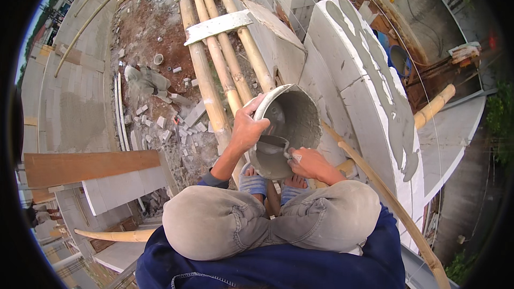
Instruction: The person scoops mortar from a bucket with a trowel and applies it to the top of a white block. They then place another white block on top, align it, and tap it into place with a hammer. This process is repeated to build a wall.
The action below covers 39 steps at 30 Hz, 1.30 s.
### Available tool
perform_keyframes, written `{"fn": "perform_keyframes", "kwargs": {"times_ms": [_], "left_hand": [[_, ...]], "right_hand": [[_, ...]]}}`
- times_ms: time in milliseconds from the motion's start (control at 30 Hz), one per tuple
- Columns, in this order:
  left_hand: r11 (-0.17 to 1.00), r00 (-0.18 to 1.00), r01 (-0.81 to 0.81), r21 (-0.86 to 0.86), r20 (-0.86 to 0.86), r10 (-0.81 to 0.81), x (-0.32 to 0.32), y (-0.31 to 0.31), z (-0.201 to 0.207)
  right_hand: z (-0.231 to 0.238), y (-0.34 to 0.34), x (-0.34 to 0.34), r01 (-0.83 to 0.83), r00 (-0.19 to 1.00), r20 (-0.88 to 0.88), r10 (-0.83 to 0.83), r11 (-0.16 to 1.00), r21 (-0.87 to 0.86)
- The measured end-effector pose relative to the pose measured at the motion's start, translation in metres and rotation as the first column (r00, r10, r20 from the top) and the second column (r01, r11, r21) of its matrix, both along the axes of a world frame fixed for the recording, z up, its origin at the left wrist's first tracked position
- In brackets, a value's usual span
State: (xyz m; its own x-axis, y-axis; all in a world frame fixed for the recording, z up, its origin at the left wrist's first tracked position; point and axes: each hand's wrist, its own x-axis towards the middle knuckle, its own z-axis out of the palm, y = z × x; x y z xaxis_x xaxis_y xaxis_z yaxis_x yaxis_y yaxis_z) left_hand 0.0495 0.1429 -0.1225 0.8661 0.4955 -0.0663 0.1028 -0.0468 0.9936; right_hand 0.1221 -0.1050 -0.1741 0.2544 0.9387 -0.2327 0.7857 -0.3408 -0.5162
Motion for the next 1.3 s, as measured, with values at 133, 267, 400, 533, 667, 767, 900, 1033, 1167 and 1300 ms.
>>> {"fn": "perform_keyframes", "kwargs": {"times_ms": [133,267,400,533,667,767,900,1033,1167,1300], "left_hand": [[0.995,0.996,-0.092,-0.041,-0.019,0.091,-0.005,0.012,-0.018],[0.973,0.974,-0.188,-0.131,-0.154,0.168,-0.011,0.020,0.005],[0.938,0.961,-0.269,-0.217,0.006,0.276,-0.007,0.027,-0.021],[0.887,0.940,-0.248,-0.390,0.123,0.318,-0.007,0.036,-0.013],[0.873,0.945,-0.179,-0.453,0.169,0.281,0.010,0.033,0.008],[0.883,0.938,-0.138,-0.448,0.226,0.262,0.014,0.032,0.008],[0.873,0.933,-0.132,-0.469,0.239,0.269,0.015,0.036,0.004],[0.868,0.935,-0.137,-0.478,0.227,0.273,-0.006,0.049,-0.004],[0.853,0.940,-0.173,-0.493,0.176,0.293,-0.021,0.058,-0.008],[0.846,0.912,-0.276,-0.456,0.155,0.381,-0.041,0.075,-0.028]], "right_hand": [[0.027,0.023,0.005,0.216,0.537,-0.699,-0.472,0.878,-0.426],[0.041,0.010,0.006,0.242,0.113,-0.834,-0.540,0.829,-0.504],[0.050,-0.007,0.018,0.306,0.012,-0.890,-0.455,0.849,-0.430],[0.085,-0.010,0.041,0.411,-0.037,-0.938,-0.345,0.850,-0.329],[0.136,-0.027,0.074,0.655,-0.042,-0.973,-0.227,0.729,-0.199],[0.169,-0.030,0.106,0.818,0.056,-0.982,-0.179,0.572,-0.058],[0.178,-0.022,0.162,0.945,0.209,-0.909,-0.360,0.314,0.093],[0.174,-0.006,0.209,0.945,0.321,-0.702,-0.636,0.269,0.188],[0.144,0.006,0.260,0.896,0.441,-0.527,-0.727,0.318,0.311],[0.140,-0.010,0.256,0.902,0.401,-0.336,-0.852,0.305,0.305]]}}
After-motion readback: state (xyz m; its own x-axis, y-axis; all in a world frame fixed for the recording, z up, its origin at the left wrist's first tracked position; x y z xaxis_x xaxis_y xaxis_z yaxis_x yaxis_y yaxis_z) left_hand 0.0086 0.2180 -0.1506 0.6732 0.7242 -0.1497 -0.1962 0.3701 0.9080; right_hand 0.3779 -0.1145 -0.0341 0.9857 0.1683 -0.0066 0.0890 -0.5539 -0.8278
